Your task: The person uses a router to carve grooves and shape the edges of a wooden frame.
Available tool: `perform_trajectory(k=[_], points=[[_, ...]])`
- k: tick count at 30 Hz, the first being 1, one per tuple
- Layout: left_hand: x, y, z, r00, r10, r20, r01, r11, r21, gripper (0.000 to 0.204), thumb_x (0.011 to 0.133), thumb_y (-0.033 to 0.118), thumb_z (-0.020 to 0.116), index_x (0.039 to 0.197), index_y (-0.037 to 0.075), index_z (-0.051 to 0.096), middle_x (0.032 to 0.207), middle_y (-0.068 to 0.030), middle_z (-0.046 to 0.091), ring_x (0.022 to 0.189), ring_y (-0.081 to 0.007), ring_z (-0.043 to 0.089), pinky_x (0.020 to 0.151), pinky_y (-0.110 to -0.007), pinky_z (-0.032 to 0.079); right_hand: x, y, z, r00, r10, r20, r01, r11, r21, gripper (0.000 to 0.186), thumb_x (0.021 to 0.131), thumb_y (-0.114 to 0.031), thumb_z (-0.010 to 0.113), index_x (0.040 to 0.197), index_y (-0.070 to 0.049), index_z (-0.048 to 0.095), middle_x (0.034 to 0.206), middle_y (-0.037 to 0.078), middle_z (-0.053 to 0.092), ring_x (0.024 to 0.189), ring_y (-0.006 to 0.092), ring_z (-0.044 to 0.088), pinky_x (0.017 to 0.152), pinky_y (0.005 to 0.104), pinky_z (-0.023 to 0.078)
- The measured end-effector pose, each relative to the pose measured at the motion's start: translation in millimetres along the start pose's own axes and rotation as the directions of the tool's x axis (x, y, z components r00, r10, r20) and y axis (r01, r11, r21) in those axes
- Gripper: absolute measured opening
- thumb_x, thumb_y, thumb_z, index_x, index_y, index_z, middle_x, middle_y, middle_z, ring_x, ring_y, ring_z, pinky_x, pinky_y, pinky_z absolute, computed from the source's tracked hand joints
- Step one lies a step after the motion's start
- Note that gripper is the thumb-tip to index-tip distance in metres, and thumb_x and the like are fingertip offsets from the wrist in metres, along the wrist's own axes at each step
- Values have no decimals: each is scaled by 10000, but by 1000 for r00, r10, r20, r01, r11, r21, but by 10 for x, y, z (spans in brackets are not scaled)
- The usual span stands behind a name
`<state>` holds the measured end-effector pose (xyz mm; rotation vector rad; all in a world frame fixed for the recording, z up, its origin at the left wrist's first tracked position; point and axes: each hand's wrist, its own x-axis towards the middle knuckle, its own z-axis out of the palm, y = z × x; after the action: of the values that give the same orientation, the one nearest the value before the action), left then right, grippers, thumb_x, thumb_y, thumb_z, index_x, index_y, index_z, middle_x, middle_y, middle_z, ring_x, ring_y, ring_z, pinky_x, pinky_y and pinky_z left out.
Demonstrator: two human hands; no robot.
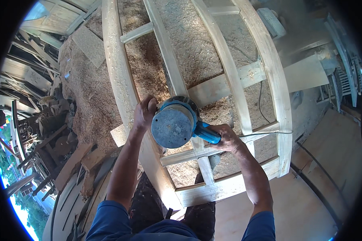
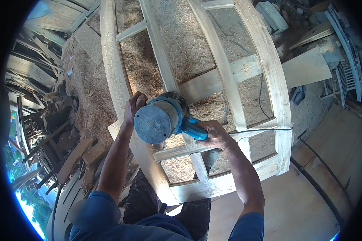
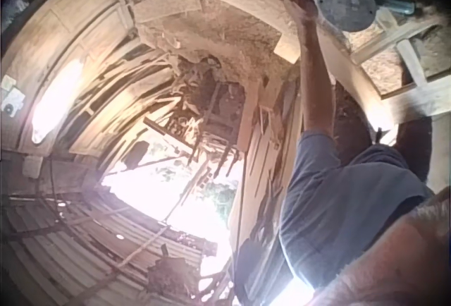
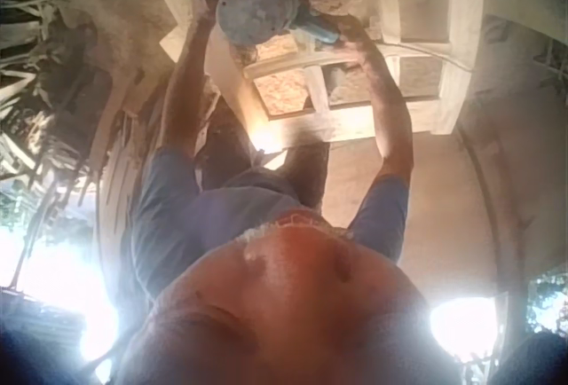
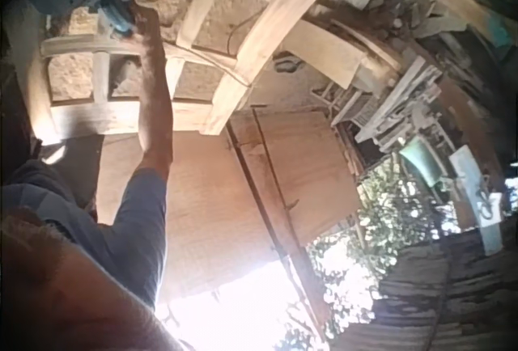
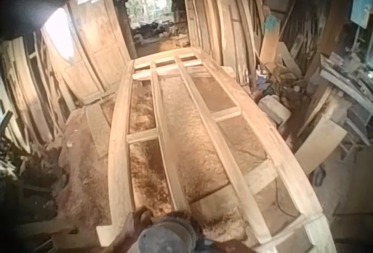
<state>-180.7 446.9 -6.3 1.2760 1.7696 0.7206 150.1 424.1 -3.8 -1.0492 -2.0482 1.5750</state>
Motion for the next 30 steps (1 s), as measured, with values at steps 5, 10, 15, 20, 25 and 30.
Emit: perform_trajectory(k=[5,10,15,20,25,30], points=[[-38,20,4,984,172,38,-176,979,108,216,973,170,430,878,19,552,843,-145,605,708,-319,637,638,-395,502,-62,-3,-21,1000,21,14,-21,999,26,447,633,-15,754,1068,-32,654,800,121,685,711,280,691,667,375,546],[-82,-6,47,984,171,54,-176,976,127,228,986,171,417,902,13,558,874,-140,620,715,-305,646,649,-386,510,-155,39,26,1000,20,-9,-20,1000,-1,419,631,-24,763,1038,-41,664,805,116,693,719,260,696,658,363,544],[-209,28,67,992,117,56,-123,986,115,238,988,179,415,899,13,561,867,-137,623,698,-303,645,653,-384,514,-266,58,105,1000,11,-7,-11,999,33,363,640,-12,761,989,-40,668,802,94,698,699,226,689,647,348,541],[-319,-17,119,979,184,88,-196,967,160,279,993,198,412,910,-3,587,857,-147,631,705,-271,658,660,-377,512,-422,31,148,999,49,-9,-48,998,44,344,648,-14,773,973,-58,669,790,77,692,676,222,679,642,341,541],[-412,-19,202,997,47,53,-50,997,54,299,989,217,417,917,-9,599,850,-154,642,704,-274,665,660,-377,511,-566,80,224,999,39,-38,-36,997,71,347,643,-34,798,960,-66,661,797,84,693,701,247,694,650,352,547],[-523,-12,233,995,80,66,-84,995,59,301,985,224,423,911,-6,602,831,-161,645,710,-305,670,665,-387,510,-669,72,269,999,7,-34,-6,999,44,303,660,-23,780,930,-80,655,792,84,697,710,245,702,654,352,551]])
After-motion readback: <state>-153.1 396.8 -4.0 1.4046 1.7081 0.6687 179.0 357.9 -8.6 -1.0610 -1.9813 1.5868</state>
